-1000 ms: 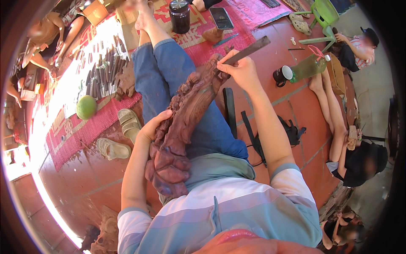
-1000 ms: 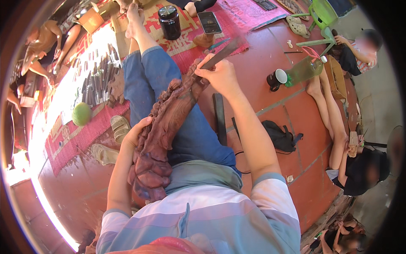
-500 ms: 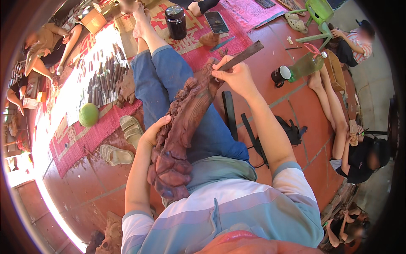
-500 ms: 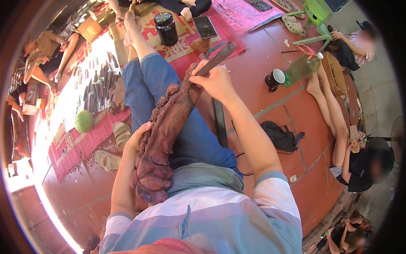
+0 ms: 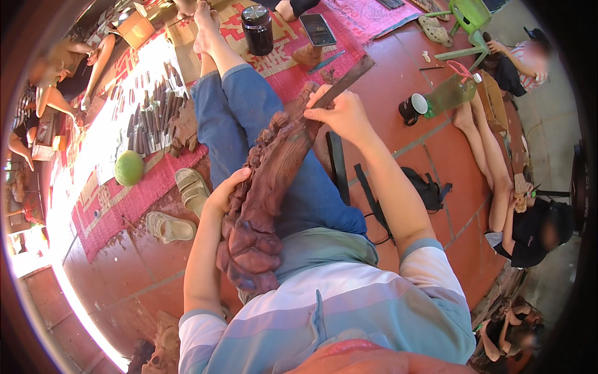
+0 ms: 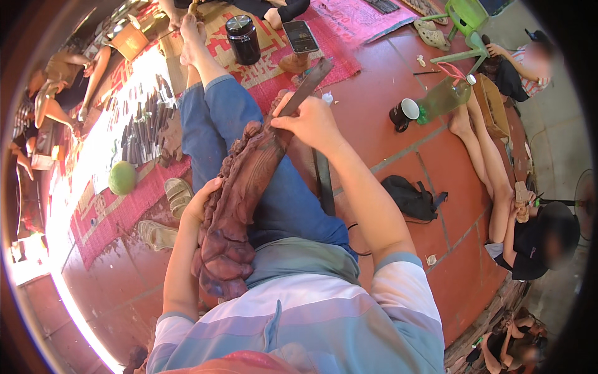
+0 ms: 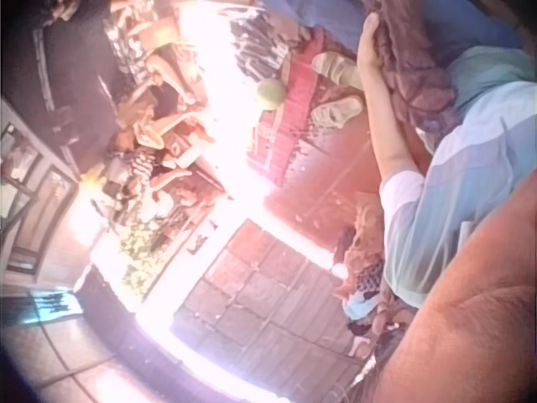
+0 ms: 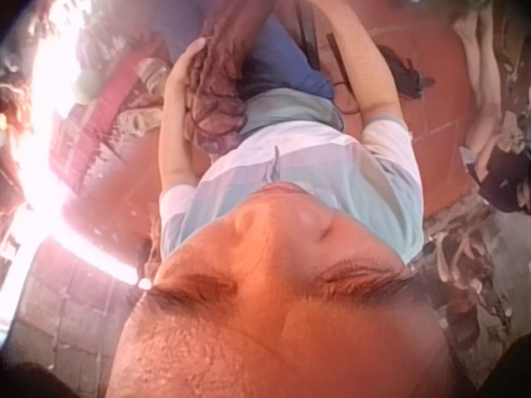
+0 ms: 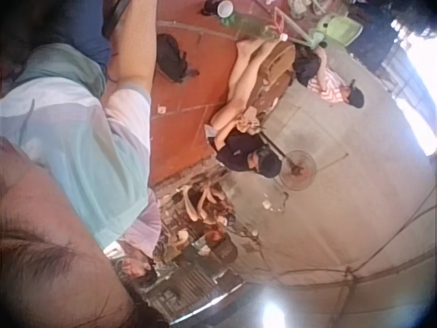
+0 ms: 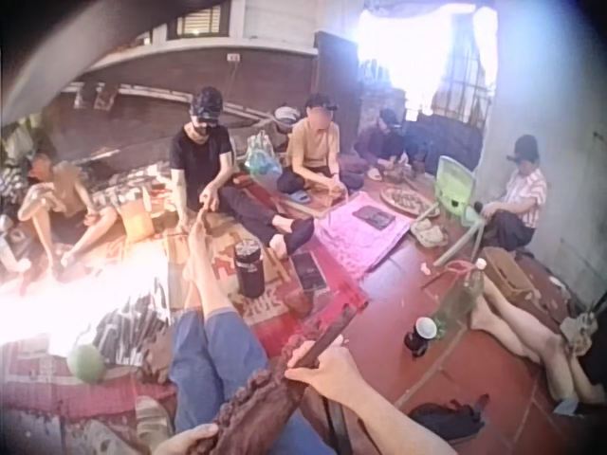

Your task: The person carves a piece of wood using a chisel while sitting on the floor. They hold the wood with one hand and use the chisel with the other to shape and refine the surface. The person occasionally pauses to inspect the work.

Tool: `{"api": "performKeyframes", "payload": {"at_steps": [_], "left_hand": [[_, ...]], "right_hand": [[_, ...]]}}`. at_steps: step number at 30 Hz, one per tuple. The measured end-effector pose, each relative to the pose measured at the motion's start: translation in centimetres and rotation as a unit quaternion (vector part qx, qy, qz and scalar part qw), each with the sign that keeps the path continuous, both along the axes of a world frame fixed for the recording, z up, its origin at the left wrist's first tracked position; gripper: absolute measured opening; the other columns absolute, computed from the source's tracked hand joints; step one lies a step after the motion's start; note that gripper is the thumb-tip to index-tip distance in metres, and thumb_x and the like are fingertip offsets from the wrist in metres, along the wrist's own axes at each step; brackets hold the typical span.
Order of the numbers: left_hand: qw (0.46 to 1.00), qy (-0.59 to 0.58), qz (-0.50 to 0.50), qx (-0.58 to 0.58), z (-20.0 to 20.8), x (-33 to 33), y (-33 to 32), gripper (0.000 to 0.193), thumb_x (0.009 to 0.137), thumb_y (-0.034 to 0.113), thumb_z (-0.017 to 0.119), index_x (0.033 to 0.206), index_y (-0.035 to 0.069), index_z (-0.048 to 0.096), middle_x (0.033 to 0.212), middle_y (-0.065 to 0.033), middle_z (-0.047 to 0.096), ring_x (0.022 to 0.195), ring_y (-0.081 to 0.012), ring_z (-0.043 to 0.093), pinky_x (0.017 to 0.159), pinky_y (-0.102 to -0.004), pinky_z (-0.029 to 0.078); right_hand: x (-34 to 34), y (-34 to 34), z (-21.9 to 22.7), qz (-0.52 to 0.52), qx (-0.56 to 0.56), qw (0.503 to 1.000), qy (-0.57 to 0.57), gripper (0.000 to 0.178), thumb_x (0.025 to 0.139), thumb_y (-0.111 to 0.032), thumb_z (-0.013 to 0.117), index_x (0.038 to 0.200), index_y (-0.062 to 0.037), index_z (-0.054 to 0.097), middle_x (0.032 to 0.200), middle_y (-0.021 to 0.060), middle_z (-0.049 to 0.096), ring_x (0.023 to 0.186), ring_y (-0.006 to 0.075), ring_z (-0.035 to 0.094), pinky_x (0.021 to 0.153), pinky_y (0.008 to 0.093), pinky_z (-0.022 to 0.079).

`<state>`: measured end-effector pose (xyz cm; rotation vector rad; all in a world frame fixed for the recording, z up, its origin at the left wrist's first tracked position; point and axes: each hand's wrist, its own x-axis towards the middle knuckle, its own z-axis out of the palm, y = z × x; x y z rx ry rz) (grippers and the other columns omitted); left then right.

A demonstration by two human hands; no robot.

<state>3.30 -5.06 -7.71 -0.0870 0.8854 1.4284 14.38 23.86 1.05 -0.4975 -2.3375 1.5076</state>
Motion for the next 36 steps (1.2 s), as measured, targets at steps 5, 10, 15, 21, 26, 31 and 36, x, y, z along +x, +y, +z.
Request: {"api": "performKeyframes", "payload": {"at_steps": [5, 10, 15, 21, 26, 31, 36], "left_hand": [[0.999, 0.024, 0.034, -0.023, 0.9, 0.6, 0.3, 0.049, 0.089, 0.033, 0.061, 0.127, 0.003, 0.052, 0.116, -0.0143, 0.063, 0.102, -0.0237, 0.062, 0.092, -0.0359, 0.05], [1.0, -0.017, 0.018, -0.016, 0.2, 0.4, -0.2, 0.048, 0.089, 0.032, 0.061, 0.127, 0.004, 0.052, 0.114, -0.0145, 0.063, 0.102, -0.0241, 0.062, 0.09, -0.0361, 0.052], [0.998, 0.052, 0.028, -0.028, 1.6, 0.9, 0.4, 0.051, 0.089, 0.034, 0.061, 0.127, 0.0, 0.052, 0.116, -0.0137, 0.063, 0.101, -0.0219, 0.062, 0.091, -0.0339, 0.05], [0.999, -0.029, 0.006, -0.018, 0.7, 0.3, 0.0, 0.052, 0.089, 0.033, 0.062, 0.128, 0.001, 0.051, 0.118, -0.0132, 0.062, 0.103, -0.0219, 0.062, 0.093, -0.0341, 0.049], [0.998, 0.04, 0.032, -0.023, 1.9, 0.9, 0.5, 0.051, 0.089, 0.033, 0.062, 0.126, 0.001, 0.052, 0.117, -0.0126, 0.062, 0.103, -0.0221, 0.062, 0.093, -0.0342, 0.049], [1.0, -0.018, 0.008, -0.019, 0.4, 0.2, -0.2, 0.051, 0.089, 0.033, 0.062, 0.128, 0.001, 0.052, 0.118, -0.0123, 0.062, 0.104, -0.022, 0.061, 0.095, -0.0343, 0.048], [0.999, 0.022, 0.026, 0.002, 1.4, 1.0, 0.2, 0.05, 0.09, 0.033, 0.06, 0.127, 0.001, 0.052, 0.116, -0.013, 0.063, 0.103, -0.0222, 0.062, 0.093, -0.0343, 0.049]], "right_hand": [[-0.2, 1.3, -1.3, -0.046, -0.049, 0.998, 0.02, 0.014, 0.075, -0.005, 0.076, 0.08, -0.0023, 0.063, 0.077, 0.0019, 0.064, 0.079, 0.0103, 0.062, 0.068, 0.025, 0.048], [0.0, -0.4, -0.7, -0.003, 0.07, 0.996, 0.046, 0.013, 0.075, -0.006, 0.073, 0.082, -0.003, 0.063, 0.078, 0.0029, 0.065, 0.077, 0.0102, 0.063, 0.067, 0.0268, 0.048], [-0.1, 0.7, -0.6, -0.042, -0.019, 0.999, -0.004, 0.017, 0.072, -0.014, 0.075, 0.083, -0.0055, 0.065, 0.082, 0.0048, 0.069, 0.079, 0.0128, 0.066, 0.071, 0.031, 0.05], [-0.2, 0.0, 0.1, -0.018, -0.007, 1.0, -0.023, 0.017, 0.073, -0.013, 0.075, 0.084, -0.004, 0.066, 0.081, 0.0058, 0.068, 0.078, 0.0158, 0.065, 0.072, 0.0302, 0.05], [0.0, -0.4, -0.5, -0.036, -0.024, 0.999, 0.011, 0.017, 0.073, -0.011, 0.075, 0.084, -0.0024, 0.066, 0.08, 0.0047, 0.068, 0.076, 0.014, 0.065, 0.07, 0.0298, 0.05], [-0.4, 0.6, -0.1, -0.022, -0.019, 1.0, -0.004, 0.015, 0.072, -0.011, 0.075, 0.082, -0.0036, 0.065, 0.082, 0.0061, 0.068, 0.076, 0.0146, 0.065, 0.068, 0.0305, 0.051], [-0.2, -0.1, -0.6, -0.019, 0.024, 0.998, 0.046, 0.014, 0.074, -0.006, 0.075, 0.083, -0.0035, 0.064, 0.076, 0.0024, 0.064, 0.079, 0.0103, 0.062, 0.068, 0.0248, 0.048]]}}
